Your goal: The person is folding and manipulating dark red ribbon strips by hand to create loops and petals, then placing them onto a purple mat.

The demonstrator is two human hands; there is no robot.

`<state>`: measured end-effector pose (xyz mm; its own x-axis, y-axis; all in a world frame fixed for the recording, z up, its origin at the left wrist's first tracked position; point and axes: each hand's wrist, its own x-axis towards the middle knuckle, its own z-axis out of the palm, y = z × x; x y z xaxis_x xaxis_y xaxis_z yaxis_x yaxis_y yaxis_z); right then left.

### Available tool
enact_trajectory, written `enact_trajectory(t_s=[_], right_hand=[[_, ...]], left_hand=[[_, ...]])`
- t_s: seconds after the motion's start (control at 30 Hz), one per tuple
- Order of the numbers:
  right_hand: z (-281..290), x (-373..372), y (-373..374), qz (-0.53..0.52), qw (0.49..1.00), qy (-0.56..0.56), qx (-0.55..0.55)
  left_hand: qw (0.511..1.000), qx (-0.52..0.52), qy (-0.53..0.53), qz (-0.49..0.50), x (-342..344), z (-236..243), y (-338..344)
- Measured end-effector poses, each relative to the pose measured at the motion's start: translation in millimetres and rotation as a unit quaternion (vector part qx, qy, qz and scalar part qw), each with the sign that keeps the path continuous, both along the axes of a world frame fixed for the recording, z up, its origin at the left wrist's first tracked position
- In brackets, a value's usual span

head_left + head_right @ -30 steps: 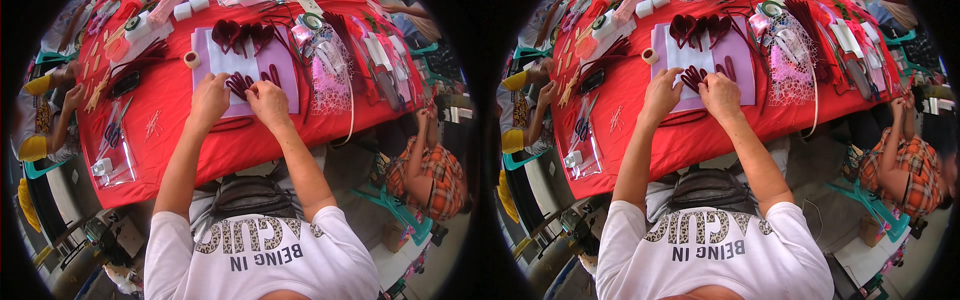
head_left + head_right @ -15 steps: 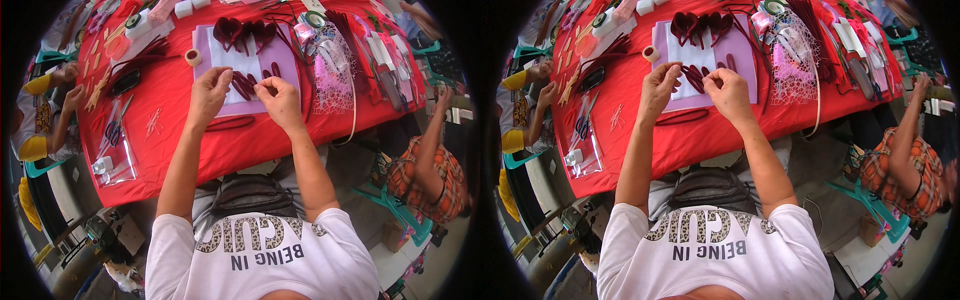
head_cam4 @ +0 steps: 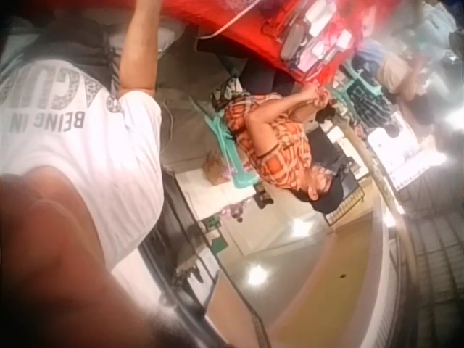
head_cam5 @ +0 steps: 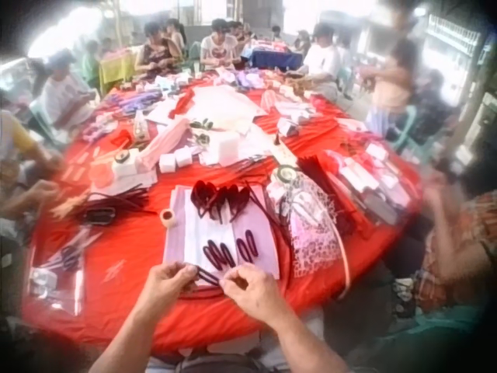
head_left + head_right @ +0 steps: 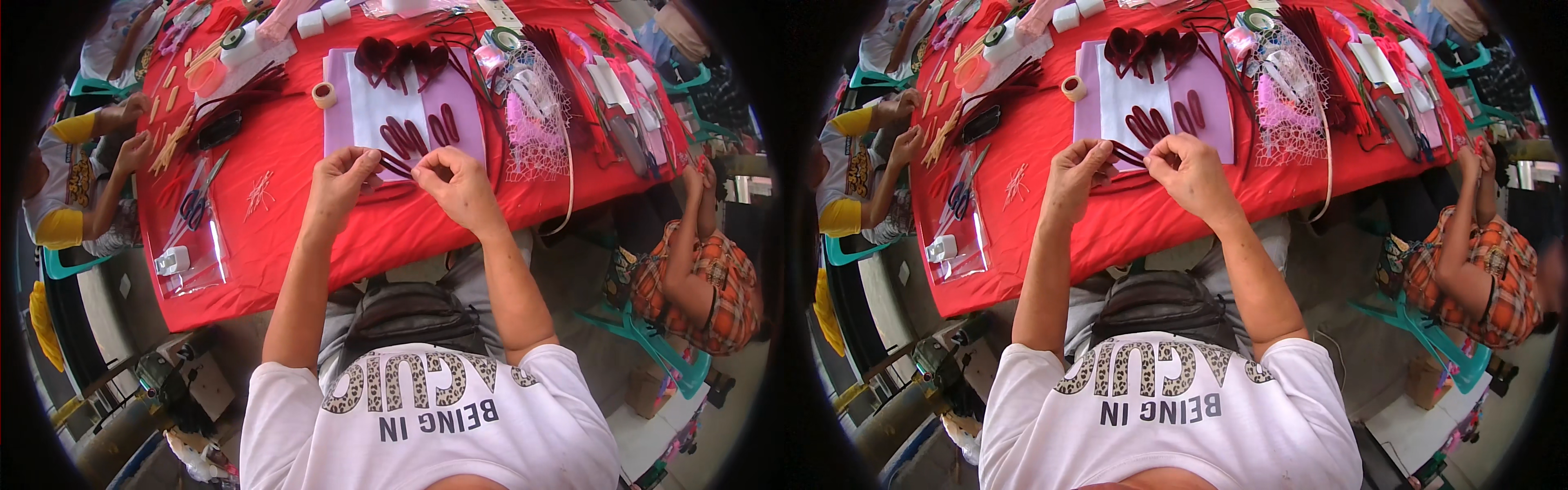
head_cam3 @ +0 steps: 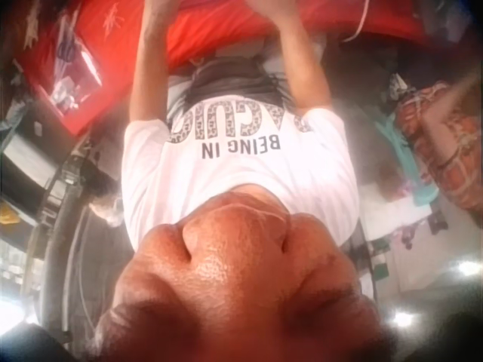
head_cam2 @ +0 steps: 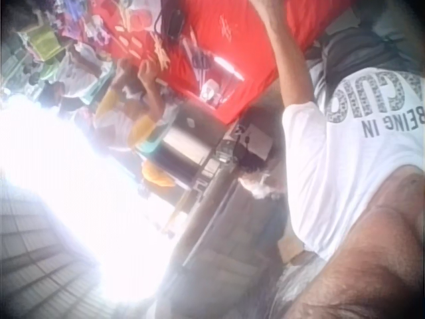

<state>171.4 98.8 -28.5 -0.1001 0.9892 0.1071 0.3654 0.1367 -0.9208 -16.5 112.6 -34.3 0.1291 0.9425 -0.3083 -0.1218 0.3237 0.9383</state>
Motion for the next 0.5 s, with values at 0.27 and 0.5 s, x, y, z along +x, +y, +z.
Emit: enact_trajectory(t_s=[0.27, 0.5], right_hand=[[0.0, -18.6, -42.1, -0.040, 0.994, 0.075, -0.069], [3.0, -13.4, -50.7, -0.035, 0.998, 0.037, 0.034]], left_hand=[[0.990, 0.050, -0.130, 0.006, 14.9, -4.1, -37.4], [0.994, 0.112, 0.017, -0.006, 22.8, 3.2, -56.2]])
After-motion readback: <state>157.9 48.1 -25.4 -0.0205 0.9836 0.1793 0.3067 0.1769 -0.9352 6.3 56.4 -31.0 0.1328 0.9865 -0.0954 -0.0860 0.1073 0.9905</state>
